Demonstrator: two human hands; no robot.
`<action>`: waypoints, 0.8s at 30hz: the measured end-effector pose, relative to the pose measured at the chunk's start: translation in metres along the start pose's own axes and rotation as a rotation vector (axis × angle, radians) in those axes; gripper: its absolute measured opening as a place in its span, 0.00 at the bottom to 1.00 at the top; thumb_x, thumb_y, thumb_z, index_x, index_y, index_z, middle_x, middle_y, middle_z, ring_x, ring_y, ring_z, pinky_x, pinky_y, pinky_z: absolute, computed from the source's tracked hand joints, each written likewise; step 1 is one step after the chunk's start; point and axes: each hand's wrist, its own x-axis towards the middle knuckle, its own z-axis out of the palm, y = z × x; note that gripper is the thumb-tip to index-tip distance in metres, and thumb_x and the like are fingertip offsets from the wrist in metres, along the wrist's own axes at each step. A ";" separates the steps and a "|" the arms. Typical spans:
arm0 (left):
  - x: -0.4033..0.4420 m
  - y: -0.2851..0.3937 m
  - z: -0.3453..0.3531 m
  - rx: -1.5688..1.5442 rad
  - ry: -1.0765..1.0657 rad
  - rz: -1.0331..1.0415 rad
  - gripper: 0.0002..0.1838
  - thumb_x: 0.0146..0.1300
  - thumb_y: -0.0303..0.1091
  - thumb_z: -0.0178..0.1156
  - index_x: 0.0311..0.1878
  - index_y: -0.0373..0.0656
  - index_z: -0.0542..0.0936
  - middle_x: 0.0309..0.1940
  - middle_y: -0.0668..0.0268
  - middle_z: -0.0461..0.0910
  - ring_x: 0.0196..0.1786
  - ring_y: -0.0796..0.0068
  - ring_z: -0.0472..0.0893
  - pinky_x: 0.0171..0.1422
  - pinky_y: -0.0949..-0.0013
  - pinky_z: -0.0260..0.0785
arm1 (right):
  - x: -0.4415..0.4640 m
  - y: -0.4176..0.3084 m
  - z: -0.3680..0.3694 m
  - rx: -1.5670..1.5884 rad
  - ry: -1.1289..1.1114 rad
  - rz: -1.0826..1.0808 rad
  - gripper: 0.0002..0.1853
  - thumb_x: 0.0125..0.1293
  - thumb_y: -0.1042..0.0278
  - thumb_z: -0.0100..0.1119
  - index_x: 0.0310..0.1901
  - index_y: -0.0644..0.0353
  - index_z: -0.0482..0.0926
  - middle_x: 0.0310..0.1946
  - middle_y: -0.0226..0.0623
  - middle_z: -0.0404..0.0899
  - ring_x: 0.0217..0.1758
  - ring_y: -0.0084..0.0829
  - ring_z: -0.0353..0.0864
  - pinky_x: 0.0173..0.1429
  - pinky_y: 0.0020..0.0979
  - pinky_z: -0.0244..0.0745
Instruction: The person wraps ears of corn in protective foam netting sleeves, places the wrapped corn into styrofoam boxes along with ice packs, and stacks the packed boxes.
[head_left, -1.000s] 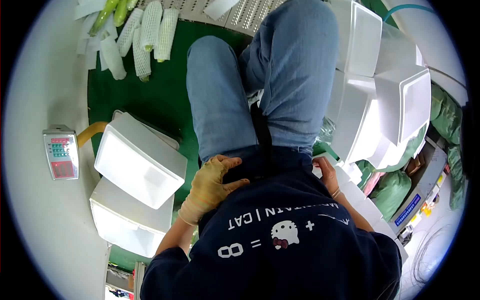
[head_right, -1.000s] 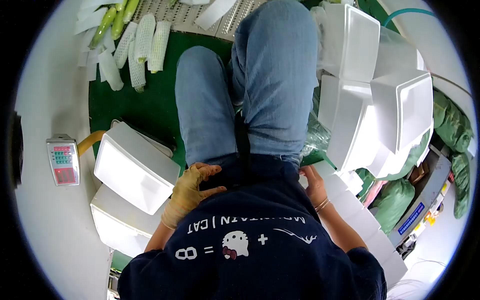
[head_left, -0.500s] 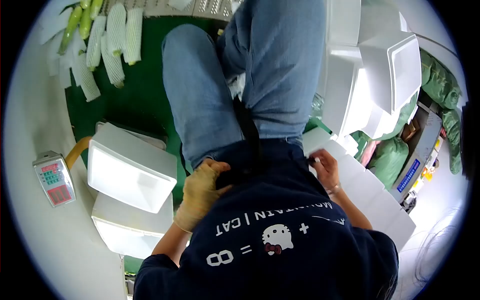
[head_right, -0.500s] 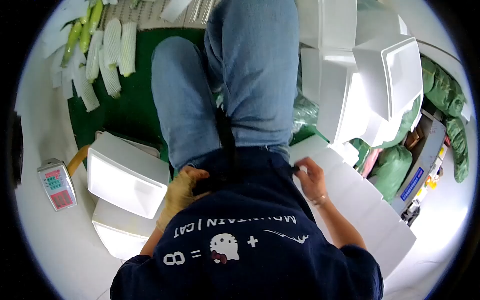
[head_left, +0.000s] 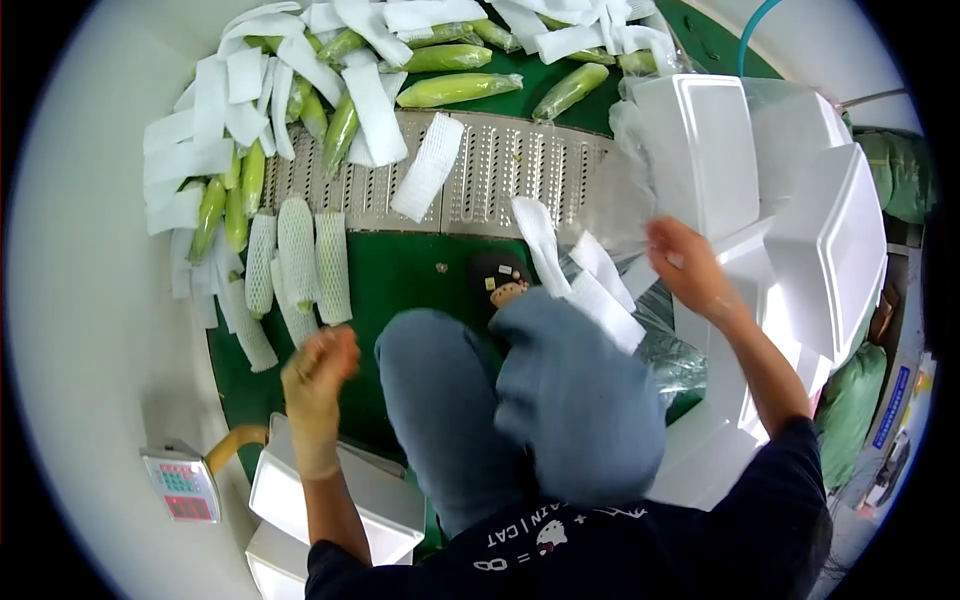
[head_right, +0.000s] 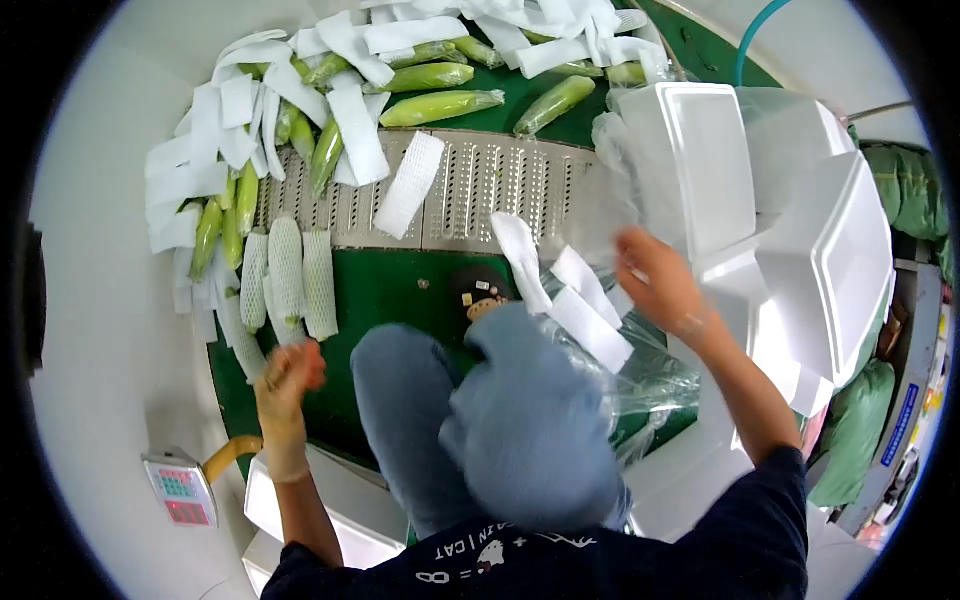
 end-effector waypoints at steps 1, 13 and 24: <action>0.030 -0.003 0.010 0.018 0.049 -0.001 0.11 0.61 0.34 0.61 0.43 0.36 0.81 0.32 0.65 0.81 0.32 0.81 0.77 0.37 0.78 0.68 | 0.039 0.018 0.034 -0.070 -0.034 -0.010 0.18 0.59 0.74 0.57 0.51 0.57 0.69 0.40 0.47 0.77 0.41 0.44 0.80 0.45 0.37 0.76; 0.277 -0.057 0.255 -0.133 -0.657 0.324 0.14 0.63 0.27 0.55 0.51 0.39 0.78 0.49 0.66 0.79 0.48 0.76 0.79 0.45 0.80 0.68 | 0.197 0.052 0.142 1.357 0.376 0.204 0.11 0.60 0.76 0.63 0.43 0.60 0.75 0.35 0.29 0.79 0.32 0.16 0.75 0.35 0.20 0.71; 0.393 -0.031 0.412 -1.007 -0.480 -0.309 0.09 0.59 0.30 0.60 0.41 0.40 0.74 0.40 0.61 0.77 0.43 0.64 0.76 0.51 0.66 0.69 | 0.305 0.143 0.115 2.043 0.820 0.548 0.13 0.71 0.63 0.47 0.45 0.66 0.73 0.44 0.42 0.78 0.43 0.37 0.80 0.46 0.41 0.77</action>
